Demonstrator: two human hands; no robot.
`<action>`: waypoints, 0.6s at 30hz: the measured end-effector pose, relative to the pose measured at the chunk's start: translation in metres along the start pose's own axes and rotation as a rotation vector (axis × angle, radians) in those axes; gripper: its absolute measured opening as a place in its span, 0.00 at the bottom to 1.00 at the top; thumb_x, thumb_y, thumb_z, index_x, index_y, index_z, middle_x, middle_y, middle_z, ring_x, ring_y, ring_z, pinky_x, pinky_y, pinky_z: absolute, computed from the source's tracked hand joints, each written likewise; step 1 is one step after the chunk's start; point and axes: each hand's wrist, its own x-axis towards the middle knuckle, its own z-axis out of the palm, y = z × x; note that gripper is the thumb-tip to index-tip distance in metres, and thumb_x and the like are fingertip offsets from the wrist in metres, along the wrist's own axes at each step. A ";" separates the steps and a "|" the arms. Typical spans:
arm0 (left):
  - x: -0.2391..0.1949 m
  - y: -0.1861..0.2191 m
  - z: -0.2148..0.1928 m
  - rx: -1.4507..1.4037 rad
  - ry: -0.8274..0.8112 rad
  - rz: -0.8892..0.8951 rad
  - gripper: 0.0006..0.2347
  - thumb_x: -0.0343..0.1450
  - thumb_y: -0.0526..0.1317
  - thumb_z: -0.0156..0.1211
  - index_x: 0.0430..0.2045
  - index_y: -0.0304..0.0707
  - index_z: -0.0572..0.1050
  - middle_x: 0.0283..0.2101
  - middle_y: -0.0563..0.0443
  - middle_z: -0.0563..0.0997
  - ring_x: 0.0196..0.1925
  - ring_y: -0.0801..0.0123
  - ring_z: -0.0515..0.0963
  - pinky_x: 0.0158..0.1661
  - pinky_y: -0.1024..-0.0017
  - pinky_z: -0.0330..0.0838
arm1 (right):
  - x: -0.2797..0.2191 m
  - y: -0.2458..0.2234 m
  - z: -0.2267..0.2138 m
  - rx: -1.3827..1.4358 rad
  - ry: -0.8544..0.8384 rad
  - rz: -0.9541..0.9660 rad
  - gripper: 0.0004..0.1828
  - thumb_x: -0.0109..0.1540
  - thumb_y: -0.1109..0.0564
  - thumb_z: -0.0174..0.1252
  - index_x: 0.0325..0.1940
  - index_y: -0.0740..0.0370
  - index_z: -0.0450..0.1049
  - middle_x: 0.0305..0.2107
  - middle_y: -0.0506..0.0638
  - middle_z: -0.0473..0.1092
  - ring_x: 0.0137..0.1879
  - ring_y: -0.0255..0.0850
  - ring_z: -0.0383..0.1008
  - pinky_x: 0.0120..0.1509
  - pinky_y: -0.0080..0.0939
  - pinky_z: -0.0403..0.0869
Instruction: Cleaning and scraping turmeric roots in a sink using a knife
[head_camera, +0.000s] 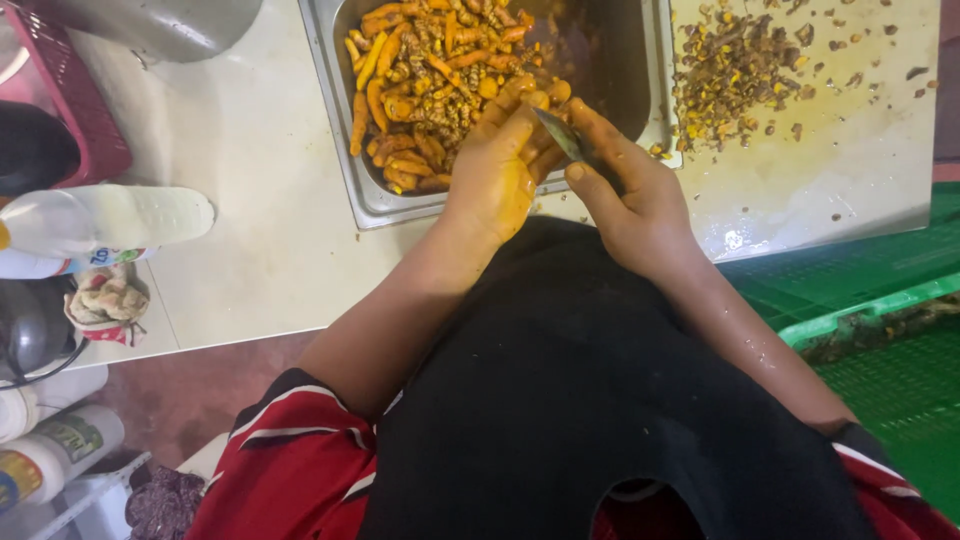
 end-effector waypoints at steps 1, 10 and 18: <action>-0.001 0.000 0.001 0.003 -0.027 0.004 0.09 0.72 0.34 0.64 0.45 0.36 0.77 0.41 0.43 0.85 0.32 0.68 0.77 0.32 0.72 0.75 | 0.000 0.000 -0.001 -0.023 0.009 0.017 0.27 0.70 0.57 0.52 0.74 0.61 0.61 0.69 0.54 0.63 0.75 0.42 0.63 0.78 0.43 0.60; -0.001 -0.002 0.004 -0.029 0.042 -0.019 0.08 0.72 0.32 0.62 0.44 0.35 0.76 0.47 0.38 0.84 0.40 0.56 0.85 0.38 0.66 0.81 | -0.003 0.004 -0.002 -0.058 0.021 0.058 0.28 0.70 0.53 0.53 0.75 0.56 0.61 0.69 0.51 0.65 0.72 0.39 0.65 0.74 0.41 0.63; 0.001 -0.006 0.002 -0.064 0.071 -0.052 0.08 0.71 0.32 0.64 0.42 0.39 0.75 0.42 0.40 0.85 0.22 0.75 0.72 0.21 0.78 0.64 | -0.004 0.016 0.001 -0.091 0.070 -0.049 0.24 0.71 0.57 0.54 0.71 0.64 0.66 0.65 0.57 0.68 0.71 0.45 0.68 0.75 0.44 0.65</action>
